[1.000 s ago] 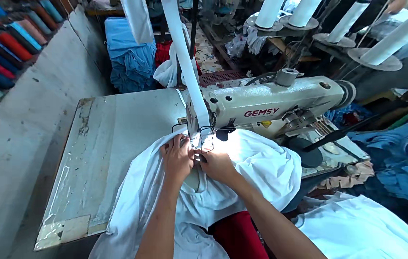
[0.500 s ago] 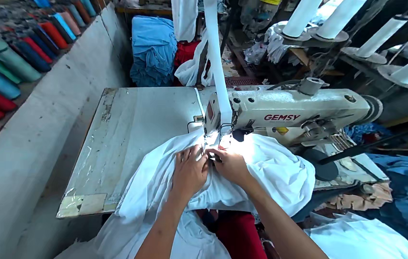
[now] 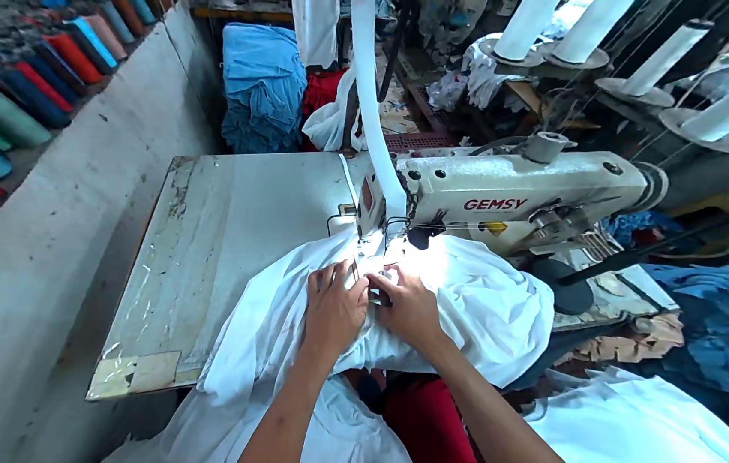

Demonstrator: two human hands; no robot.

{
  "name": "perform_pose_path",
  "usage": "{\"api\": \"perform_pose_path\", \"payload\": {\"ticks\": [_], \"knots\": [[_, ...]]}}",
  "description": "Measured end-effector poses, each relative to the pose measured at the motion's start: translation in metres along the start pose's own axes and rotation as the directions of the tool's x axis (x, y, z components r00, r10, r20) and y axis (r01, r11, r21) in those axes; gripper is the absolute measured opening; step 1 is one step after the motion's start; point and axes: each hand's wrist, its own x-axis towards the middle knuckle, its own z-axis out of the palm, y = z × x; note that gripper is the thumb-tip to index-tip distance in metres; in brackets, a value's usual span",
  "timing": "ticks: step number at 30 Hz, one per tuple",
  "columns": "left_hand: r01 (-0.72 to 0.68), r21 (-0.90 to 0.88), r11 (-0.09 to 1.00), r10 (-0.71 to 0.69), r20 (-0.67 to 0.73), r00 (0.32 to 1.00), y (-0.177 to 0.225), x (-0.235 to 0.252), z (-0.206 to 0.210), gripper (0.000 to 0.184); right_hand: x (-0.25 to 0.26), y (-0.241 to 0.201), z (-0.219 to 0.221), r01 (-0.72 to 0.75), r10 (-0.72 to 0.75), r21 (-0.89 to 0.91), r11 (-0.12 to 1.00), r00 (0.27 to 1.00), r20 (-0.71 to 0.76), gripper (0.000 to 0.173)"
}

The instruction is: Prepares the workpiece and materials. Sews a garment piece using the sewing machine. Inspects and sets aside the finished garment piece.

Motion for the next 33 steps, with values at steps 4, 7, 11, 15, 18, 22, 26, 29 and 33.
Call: {"api": "perform_pose_path", "payload": {"ticks": [4, 7, 11, 15, 18, 22, 26, 29, 33], "knots": [[0.008, -0.006, 1.000, -0.007, 0.053, 0.999, 0.000, 0.001, -0.002, 0.034, 0.008, 0.004, 0.001, 0.046, -0.046, -0.045, 0.998, 0.999, -0.009, 0.042], [0.000, -0.005, 1.000, 0.000, 0.012, 1.000, -0.001, 0.000, 0.000, 0.033, 0.018, 0.007, 0.000, 0.076, -0.075, -0.055, 0.996, 0.997, 0.025, 0.044], [0.003, 0.004, 1.000, -0.003, 0.003, 1.000, -0.001, 0.001, 0.002, 0.035, 0.031, 0.014, 0.000, 0.108, -0.106, -0.035, 0.994, 0.993, 0.054, 0.044], [0.029, 0.016, 0.999, -0.029, 0.016, 0.999, 0.002, 0.003, 0.000, 0.039, 0.017, 0.014, -0.013, 0.068, -0.072, 0.089, 0.994, 0.997, 0.035, 0.034], [0.071, 0.011, 0.997, -0.072, 0.032, 0.997, 0.007, 0.002, 0.000, 0.040, -0.022, 0.004, -0.019, 0.063, -0.064, 0.125, 0.990, 0.998, 0.006, 0.031], [0.106, 0.062, 0.992, -0.100, -0.088, 0.991, 0.017, 0.000, 0.012, 0.036, -0.021, 0.035, -0.027, -0.055, 0.055, 0.010, 0.998, 0.998, 0.034, 0.037], [0.155, 0.067, 0.986, -0.144, -0.144, 0.979, 0.026, 0.001, 0.017, 0.038, 0.011, 0.036, -0.048, -0.176, 0.191, -0.084, 0.981, 0.952, 0.239, 0.029], [0.140, 0.041, 0.989, -0.133, -0.144, 0.981, 0.023, 0.001, 0.016, 0.035, 0.005, -0.007, -0.047, -0.177, 0.146, 0.082, 0.981, 0.943, 0.298, 0.045], [0.101, 0.007, 0.995, -0.101, 0.042, 0.994, 0.014, 0.003, 0.000, 0.041, -0.004, -0.034, -0.020, -0.169, 0.160, 0.032, 0.985, 0.968, 0.193, 0.049]]}}
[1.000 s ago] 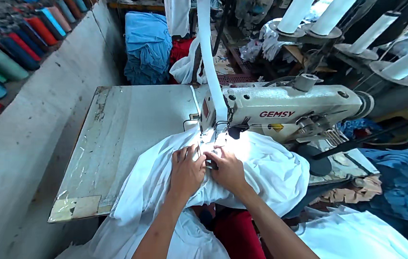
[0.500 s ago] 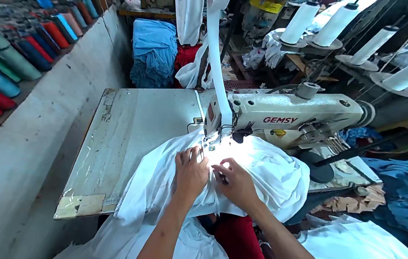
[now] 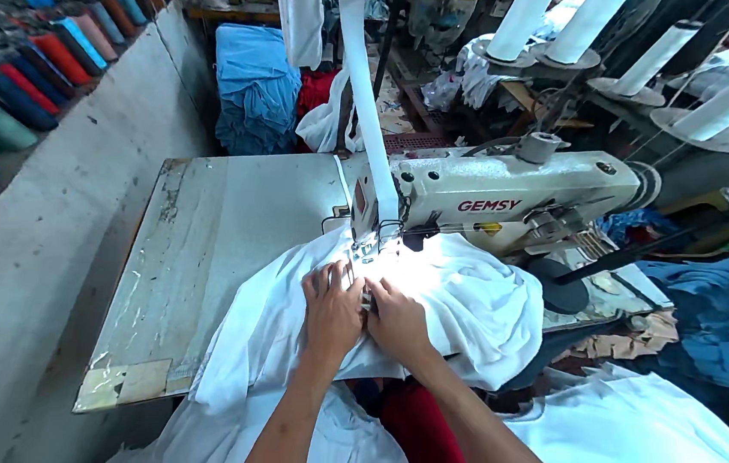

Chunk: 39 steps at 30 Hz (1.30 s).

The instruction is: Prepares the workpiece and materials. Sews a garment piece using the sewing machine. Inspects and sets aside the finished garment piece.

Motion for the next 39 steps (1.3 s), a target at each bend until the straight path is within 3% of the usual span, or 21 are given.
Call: {"api": "perform_pose_path", "payload": {"ticks": [5, 9, 20, 29, 33, 39], "knots": [[-0.046, -0.019, 0.999, 0.047, 0.096, 0.994, -0.009, 0.006, -0.008, 0.039, 0.011, 0.010, 0.016, 0.078, -0.098, -0.119, 0.990, 0.981, -0.170, 0.043], [-0.063, -0.047, 0.997, 0.067, 0.096, 0.993, -0.014, 0.009, -0.011, 0.038, 0.016, 0.018, 0.015, 0.152, -0.170, -0.111, 0.982, 0.969, -0.181, 0.042], [-0.072, -0.040, 0.997, 0.070, -0.055, 0.996, -0.015, 0.020, -0.002, 0.038, 0.046, 0.042, 0.010, 0.312, -0.312, -0.020, 0.950, 0.944, -0.104, 0.036], [0.243, -0.009, 0.970, -0.241, -0.160, 0.957, 0.030, 0.014, 0.003, 0.032, 0.053, 0.055, 0.014, 0.372, -0.373, -0.028, 0.928, 0.919, -0.125, 0.036], [0.169, -0.039, 0.985, -0.174, -0.218, 0.960, 0.018, 0.013, 0.008, 0.031, 0.047, 0.056, 0.014, 0.410, -0.414, -0.059, 0.910, 0.893, -0.175, 0.038], [0.136, -0.022, 0.990, -0.137, -0.258, 0.956, 0.013, 0.014, 0.012, 0.030, 0.049, 0.054, 0.013, 0.373, -0.376, -0.049, 0.927, 0.916, -0.142, 0.040]]}}
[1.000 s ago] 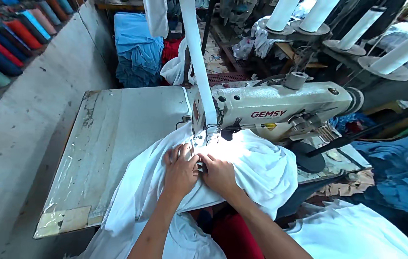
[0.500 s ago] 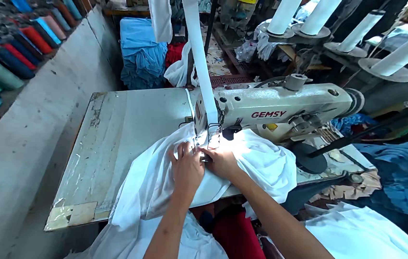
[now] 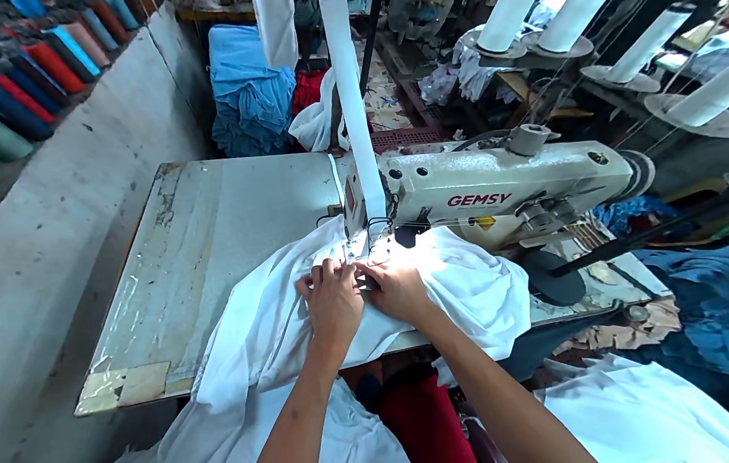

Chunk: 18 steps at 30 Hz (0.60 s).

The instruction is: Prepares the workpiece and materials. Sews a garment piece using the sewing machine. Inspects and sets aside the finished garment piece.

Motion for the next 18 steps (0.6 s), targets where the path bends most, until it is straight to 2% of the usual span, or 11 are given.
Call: {"api": "perform_pose_path", "payload": {"ticks": [7, 10, 14, 18], "knots": [[0.033, -0.003, 0.999, -0.033, 0.033, 0.999, -0.003, 0.007, -0.004, 0.030, -0.005, -0.001, 0.000, 0.000, -0.001, -0.006, 1.000, 0.998, -0.059, 0.035], [0.034, -0.019, 0.999, -0.034, -0.011, 0.999, -0.006, 0.008, 0.000, 0.031, -0.011, -0.005, 0.000, -0.001, -0.002, -0.043, 0.999, 0.997, -0.073, 0.037], [-0.026, -0.022, 0.999, 0.026, -0.017, 1.000, -0.009, 0.009, 0.004, 0.031, -0.011, -0.008, -0.002, -0.033, 0.029, -0.079, 0.996, 0.998, -0.059, 0.046], [-0.090, -0.031, 0.995, 0.087, -0.071, 0.994, -0.017, 0.014, 0.009, 0.029, -0.006, -0.012, 0.000, -0.053, 0.046, -0.092, 0.994, 0.996, -0.080, 0.044]]}}
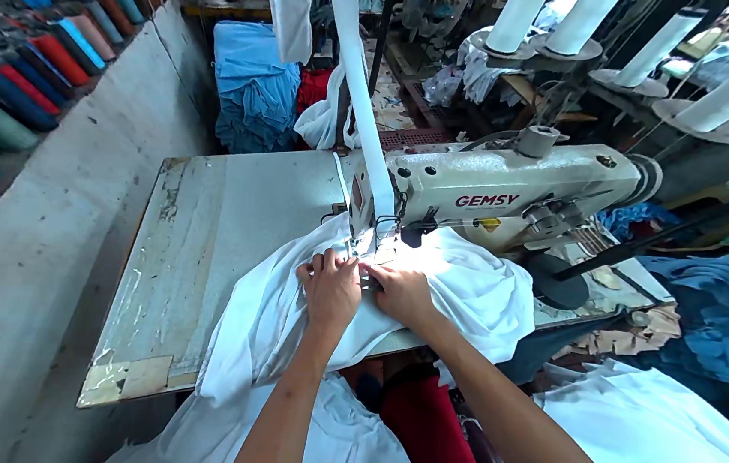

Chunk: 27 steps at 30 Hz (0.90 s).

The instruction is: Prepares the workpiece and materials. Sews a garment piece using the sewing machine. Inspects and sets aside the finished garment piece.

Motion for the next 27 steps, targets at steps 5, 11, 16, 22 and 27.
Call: {"api": "perform_pose_path", "payload": {"ticks": [5, 11, 16, 22, 27], "knots": [[-0.133, -0.060, 0.989, 0.138, 0.083, 0.987, -0.026, 0.016, -0.002, 0.028, 0.007, -0.014, 0.002, -0.046, 0.049, -0.070, 0.996, 0.998, 0.039, 0.045], [-0.292, -0.196, 0.936, 0.317, 0.110, 0.942, -0.058, 0.046, 0.000, 0.028, 0.013, -0.037, -0.006, -0.149, 0.169, -0.110, 0.983, 0.965, 0.202, 0.043], [-0.325, -0.154, 0.933, 0.346, 0.142, 0.927, -0.065, 0.072, 0.003, 0.023, 0.017, -0.045, -0.007, -0.188, 0.214, -0.126, 0.974, 0.948, 0.236, 0.036], [0.087, -0.536, 0.840, -0.022, 0.127, 0.992, -0.027, 0.024, -0.031, 0.028, 0.014, -0.043, -0.007, -0.162, 0.184, -0.122, 0.979, 0.962, 0.200, 0.037], [-0.005, -0.430, 0.903, 0.132, 0.267, 0.955, -0.040, 0.021, -0.020, 0.035, 0.009, -0.045, -0.006, -0.125, 0.141, -0.122, 0.985, 0.981, 0.135, 0.037]]}}
